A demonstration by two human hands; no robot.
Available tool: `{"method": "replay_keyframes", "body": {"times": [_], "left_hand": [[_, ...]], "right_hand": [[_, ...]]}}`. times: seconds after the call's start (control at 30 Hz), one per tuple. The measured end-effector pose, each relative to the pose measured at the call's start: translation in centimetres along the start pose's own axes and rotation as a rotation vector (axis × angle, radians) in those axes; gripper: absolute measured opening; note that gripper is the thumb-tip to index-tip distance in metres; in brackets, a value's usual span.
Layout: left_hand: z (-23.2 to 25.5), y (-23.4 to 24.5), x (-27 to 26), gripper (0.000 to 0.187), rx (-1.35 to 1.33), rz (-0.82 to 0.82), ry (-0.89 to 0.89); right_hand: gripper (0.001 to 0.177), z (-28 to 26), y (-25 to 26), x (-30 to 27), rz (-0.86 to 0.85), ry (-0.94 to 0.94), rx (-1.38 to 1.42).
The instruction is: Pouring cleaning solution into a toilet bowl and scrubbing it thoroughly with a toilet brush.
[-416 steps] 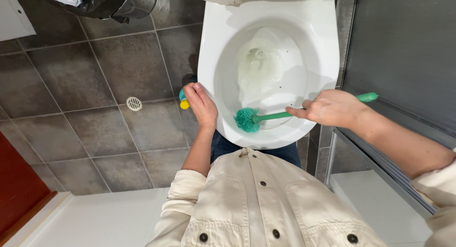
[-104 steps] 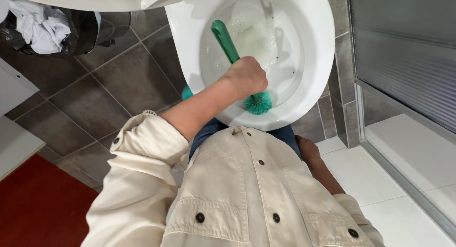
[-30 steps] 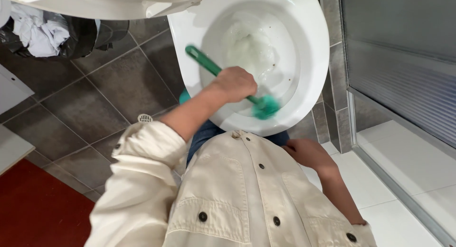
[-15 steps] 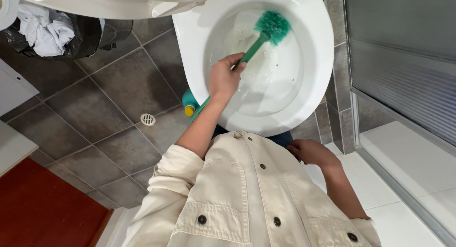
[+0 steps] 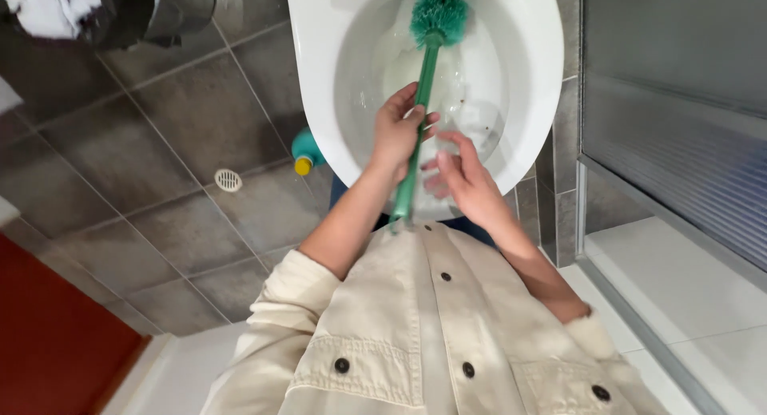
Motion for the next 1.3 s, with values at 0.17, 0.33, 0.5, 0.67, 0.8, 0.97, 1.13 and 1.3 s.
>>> {"method": "replay_keyframes", "body": {"times": [0.17, 0.33, 0.5, 0.67, 0.8, 0.97, 1.13, 1.3], "left_hand": [[-0.6, -1.5, -2.0, 0.044, -0.131, 0.067, -0.203], [-1.9, -0.9, 0.6, 0.048, -0.177, 0.019, -0.173], [1.5, -2.5, -3.0, 0.057, -0.342, -0.077, -0.107], [1.3, -2.5, -1.7, 0.052, -0.091, -0.208, -0.137], [2.8, 0.3, -1.4, 0.032, 0.189, -0.127, -0.298], [10.1, 8.2, -5.2, 0.014, 0.627, 0.567, -1.002], [10.2, 8.8, -4.5, 0.021, 0.681, 0.524, -1.181], [10.5, 8.4, -4.5, 0.022, 0.698, 0.469, -1.297]], "right_hand": [[0.055, 3.0, -0.5, 1.8, 0.069, 0.075, 0.551], [0.053, 4.1, -0.6, 3.8, 0.083, 0.159, 0.565], [0.036, 0.0, 2.0, 3.0, 0.063, 0.371, 0.564], [0.057, 0.6, 2.6, 3.0, 0.203, 0.045, 0.854], [0.044, -0.4, 3.1, 4.3, 0.187, 0.019, 0.840], [0.043, -3.1, 1.1, 4.6, 0.066, 0.153, 0.423], [0.053, -2.6, 1.2, 5.4, 0.020, 0.189, 0.303], [0.048, -3.2, 3.0, 5.5, 0.141, 0.194, 0.342]]}}
Point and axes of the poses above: each hand's wrist, its own x-axis towards the middle knuckle, its own y-axis out of the back of the hand, z = x × y, the point moved 8 cm from there along x, towards the middle knuckle, and after that the axes turned 10 degrees about y, right-handed, at the moved point
